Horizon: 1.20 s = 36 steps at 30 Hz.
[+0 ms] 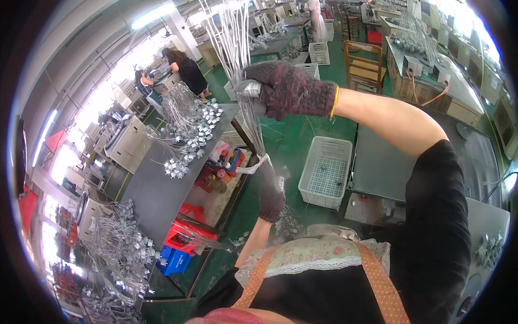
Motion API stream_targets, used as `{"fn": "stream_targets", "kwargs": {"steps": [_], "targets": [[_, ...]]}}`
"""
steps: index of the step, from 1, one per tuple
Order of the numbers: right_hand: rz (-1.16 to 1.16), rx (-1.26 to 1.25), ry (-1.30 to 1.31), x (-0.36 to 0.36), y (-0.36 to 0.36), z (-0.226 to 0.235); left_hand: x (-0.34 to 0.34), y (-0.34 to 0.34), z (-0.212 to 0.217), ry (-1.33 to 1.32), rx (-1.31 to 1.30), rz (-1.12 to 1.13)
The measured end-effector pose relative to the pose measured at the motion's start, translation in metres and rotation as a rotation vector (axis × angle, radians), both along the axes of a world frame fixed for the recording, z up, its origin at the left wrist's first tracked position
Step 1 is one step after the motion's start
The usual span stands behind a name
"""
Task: Assembling electrical switches and wiring harnesses at a factory workstation.
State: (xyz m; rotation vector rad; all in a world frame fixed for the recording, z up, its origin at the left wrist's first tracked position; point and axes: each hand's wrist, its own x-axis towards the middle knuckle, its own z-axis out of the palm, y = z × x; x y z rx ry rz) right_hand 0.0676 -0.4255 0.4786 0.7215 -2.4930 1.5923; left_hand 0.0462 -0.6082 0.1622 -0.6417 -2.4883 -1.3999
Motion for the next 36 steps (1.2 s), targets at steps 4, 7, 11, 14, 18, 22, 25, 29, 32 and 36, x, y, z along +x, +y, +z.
{"fn": "stream_targets", "kwargs": {"steps": [4,7,11,14,18,22,25,29,32,36], "targets": [[-0.3,0.018,0.369,-0.001,0.011,0.021,0.016,0.0,0.033,-0.105,0.049,-0.098],[-0.371,-0.049,0.216,0.0,0.017,0.053,0.018,0.001,0.031,-0.357,0.157,-0.142],[-0.296,-0.022,0.206,0.028,0.013,0.096,0.009,0.003,0.008,-0.066,0.134,-0.137],[-0.329,-0.154,0.266,0.019,0.0,0.083,-0.012,-0.002,-0.015,0.017,0.138,-0.084],[-0.126,0.35,0.825,-0.025,0.086,0.008,-0.017,0.003,0.02,-0.49,0.438,-0.123],[-0.068,0.378,0.669,-0.043,0.026,-0.069,-0.039,0.022,0.077,-0.653,0.293,-0.338],[-0.106,0.567,0.95,-0.066,-0.027,-0.057,-0.034,0.024,0.115,-0.354,0.377,-0.452],[-0.437,0.677,1.365,-0.089,-0.055,-0.017,-0.035,0.008,0.132,-0.422,0.398,-0.601],[-0.457,0.697,1.171,-0.084,-0.047,-0.02,-0.01,0.024,0.058,0.202,0.354,-0.275],[-0.501,0.746,1.12,-0.073,-0.073,-0.034,-0.054,-0.005,-0.036,-0.328,0.504,-0.426]]}}
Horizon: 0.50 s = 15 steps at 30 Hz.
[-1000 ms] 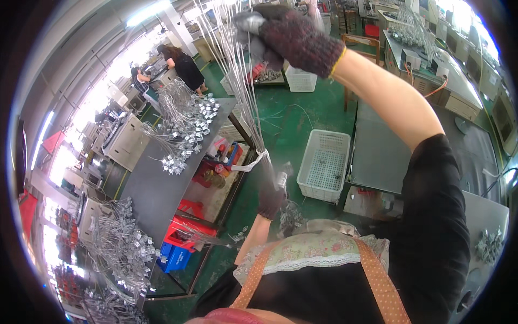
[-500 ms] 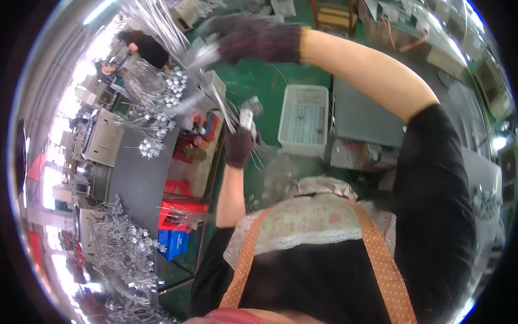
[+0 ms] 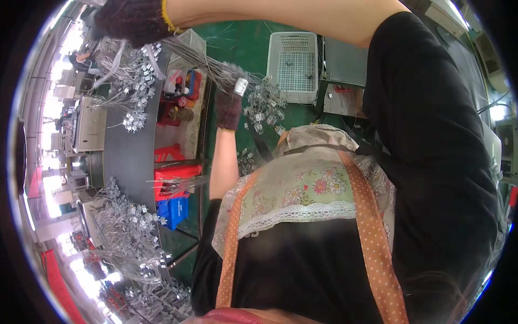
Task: Assembling electrical switches and wiring harnesses at a factory workstation.
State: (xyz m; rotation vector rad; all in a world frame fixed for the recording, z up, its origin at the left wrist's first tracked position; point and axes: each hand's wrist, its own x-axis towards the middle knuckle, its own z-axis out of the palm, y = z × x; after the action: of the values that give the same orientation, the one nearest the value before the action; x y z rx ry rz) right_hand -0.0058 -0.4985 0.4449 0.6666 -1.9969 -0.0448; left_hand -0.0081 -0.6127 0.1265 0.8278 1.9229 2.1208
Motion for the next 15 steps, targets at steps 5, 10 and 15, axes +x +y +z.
{"fn": "stream_targets", "kwargs": {"steps": [5,10,15], "targets": [[-0.005,0.041,-0.071,-0.005,0.016,-0.009,-0.031,0.058,0.066,0.098,-0.007,-0.194],[0.098,0.11,-0.239,-0.024,0.038,-0.003,-0.097,0.074,0.054,0.385,-0.329,-0.184],[0.166,-0.051,-0.943,-0.056,0.071,-0.047,-0.167,0.033,-0.117,0.395,-1.252,-0.028]]}}
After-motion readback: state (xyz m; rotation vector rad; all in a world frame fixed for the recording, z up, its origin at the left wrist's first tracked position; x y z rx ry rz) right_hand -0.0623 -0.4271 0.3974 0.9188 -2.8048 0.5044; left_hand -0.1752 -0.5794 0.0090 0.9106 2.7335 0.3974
